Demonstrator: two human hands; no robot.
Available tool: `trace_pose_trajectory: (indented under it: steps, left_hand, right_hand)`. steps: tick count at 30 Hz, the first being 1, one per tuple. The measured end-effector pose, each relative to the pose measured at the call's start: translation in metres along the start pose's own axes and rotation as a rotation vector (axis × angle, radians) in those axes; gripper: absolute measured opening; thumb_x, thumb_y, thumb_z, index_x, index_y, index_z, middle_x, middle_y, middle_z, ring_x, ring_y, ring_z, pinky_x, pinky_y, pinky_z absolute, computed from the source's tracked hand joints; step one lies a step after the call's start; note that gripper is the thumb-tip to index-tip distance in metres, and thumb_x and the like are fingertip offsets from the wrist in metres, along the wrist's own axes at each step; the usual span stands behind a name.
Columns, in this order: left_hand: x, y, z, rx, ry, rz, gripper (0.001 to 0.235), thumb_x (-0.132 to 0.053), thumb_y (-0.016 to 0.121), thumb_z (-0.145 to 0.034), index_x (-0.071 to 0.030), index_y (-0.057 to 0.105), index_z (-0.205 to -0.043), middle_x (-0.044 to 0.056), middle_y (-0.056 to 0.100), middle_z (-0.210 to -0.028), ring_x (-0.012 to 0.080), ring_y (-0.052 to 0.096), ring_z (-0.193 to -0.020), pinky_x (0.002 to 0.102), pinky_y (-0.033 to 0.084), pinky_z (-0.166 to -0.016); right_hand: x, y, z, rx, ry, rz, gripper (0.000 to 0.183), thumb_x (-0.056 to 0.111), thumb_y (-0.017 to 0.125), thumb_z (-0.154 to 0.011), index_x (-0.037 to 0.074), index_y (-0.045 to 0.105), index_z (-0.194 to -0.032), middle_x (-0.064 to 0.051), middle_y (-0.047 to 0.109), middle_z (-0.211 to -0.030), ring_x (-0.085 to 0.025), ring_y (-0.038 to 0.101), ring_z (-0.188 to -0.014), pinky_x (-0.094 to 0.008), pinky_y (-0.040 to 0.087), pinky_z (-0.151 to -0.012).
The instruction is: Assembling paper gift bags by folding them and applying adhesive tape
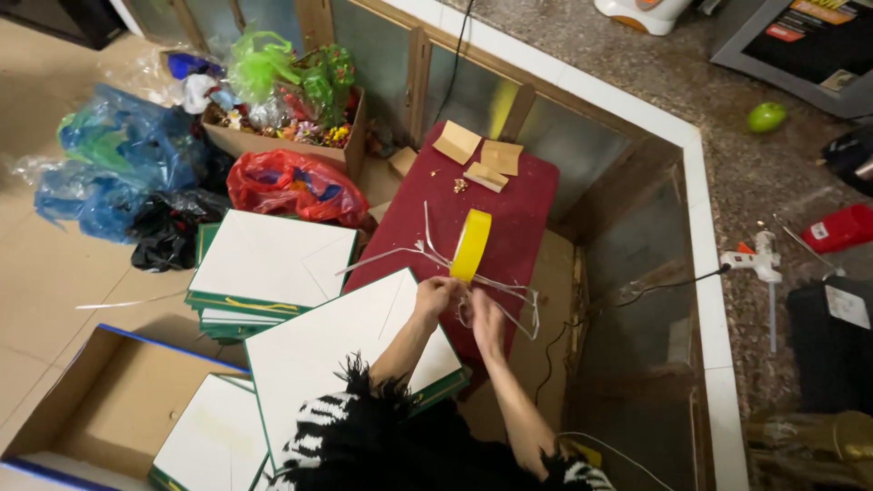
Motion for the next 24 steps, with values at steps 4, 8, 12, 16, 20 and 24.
trace_pose_trajectory:
  steps: [4,8,12,16,20,24]
  left_hand:
    - [-0.019,-0.003,0.011,0.052,0.036,0.012,0.028,-0.018,0.072,-0.096,0.006,0.072,-0.110,0.027,0.073,-0.087,0.0317,0.076,-0.071,0.039,0.065,-0.060]
    - [-0.023,-0.002,-0.001,0.062,0.063,0.004,0.033,-0.022,0.077,-0.092,0.006,0.072,-0.109,0.026,0.071,-0.087,0.0322,0.074,-0.070,0.045,0.065,-0.057]
    - [0.000,-0.017,-0.043,0.006,0.126,-0.040,0.028,-0.024,0.078,-0.091,0.001,0.075,-0.101,0.020,0.072,-0.080,0.0266,0.072,-0.062,0.041,0.062,-0.045]
    - [-0.012,-0.026,-0.040,-0.011,0.097,-0.029,0.029,-0.025,0.077,-0.091,0.002,0.075,-0.103,0.019,0.070,-0.078,0.0253,0.071,-0.061,0.042,0.064,-0.049]
    - [-0.040,-0.032,-0.014,-0.015,0.105,-0.083,0.026,-0.021,0.077,-0.089,0.003,0.076,-0.101,0.020,0.071,-0.077,0.0244,0.070,-0.062,0.037,0.064,-0.055]
    - [-0.032,-0.038,-0.024,-0.006,0.130,-0.125,0.027,-0.022,0.078,-0.088,0.003,0.077,-0.101,0.022,0.072,-0.079,0.0251,0.072,-0.064,0.035,0.064,-0.058]
  right_hand:
    - [-0.048,-0.025,-0.012,-0.026,-0.475,0.554,0.020,0.022,0.057,-0.105,0.011,0.071,-0.114,-0.007,0.067,-0.103,-0.024,0.068,-0.101,-0.034,0.056,-0.088]
    - [-0.069,-0.020,-0.036,0.174,-0.506,0.909,0.061,0.039,0.071,-0.092,0.003,0.055,-0.139,-0.018,0.064,-0.114,-0.037,0.062,-0.116,-0.048,0.053,-0.100]
    - [-0.041,-0.016,-0.049,0.478,-0.225,1.191,0.069,0.039,0.079,-0.086,0.008,0.056,-0.143,-0.019,0.069,-0.128,-0.039,0.067,-0.119,-0.053,0.055,-0.102]
    - [-0.043,-0.020,-0.061,0.572,-0.128,1.239,0.079,0.028,0.085,-0.080,0.004,0.049,-0.147,-0.024,0.067,-0.130,-0.042,0.066,-0.121,-0.056,0.053,-0.104]
    - [-0.051,-0.057,-0.062,0.636,0.041,0.868,0.072,0.035,0.087,-0.070,0.010,0.064,-0.134,-0.014,0.076,-0.102,-0.030,0.074,-0.098,-0.042,0.059,-0.085]
    - [-0.007,-0.090,-0.025,0.728,0.257,0.161,0.068,0.017,0.085,-0.078,0.002,0.061,-0.140,-0.009,0.075,-0.092,-0.016,0.068,-0.083,-0.024,0.055,-0.068]
Point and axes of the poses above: each hand's wrist, its own z-axis away from the middle knuckle, its own y-axis out of the palm, x = y × z, the point moved 3 cm from there along -z, towards the middle knuckle
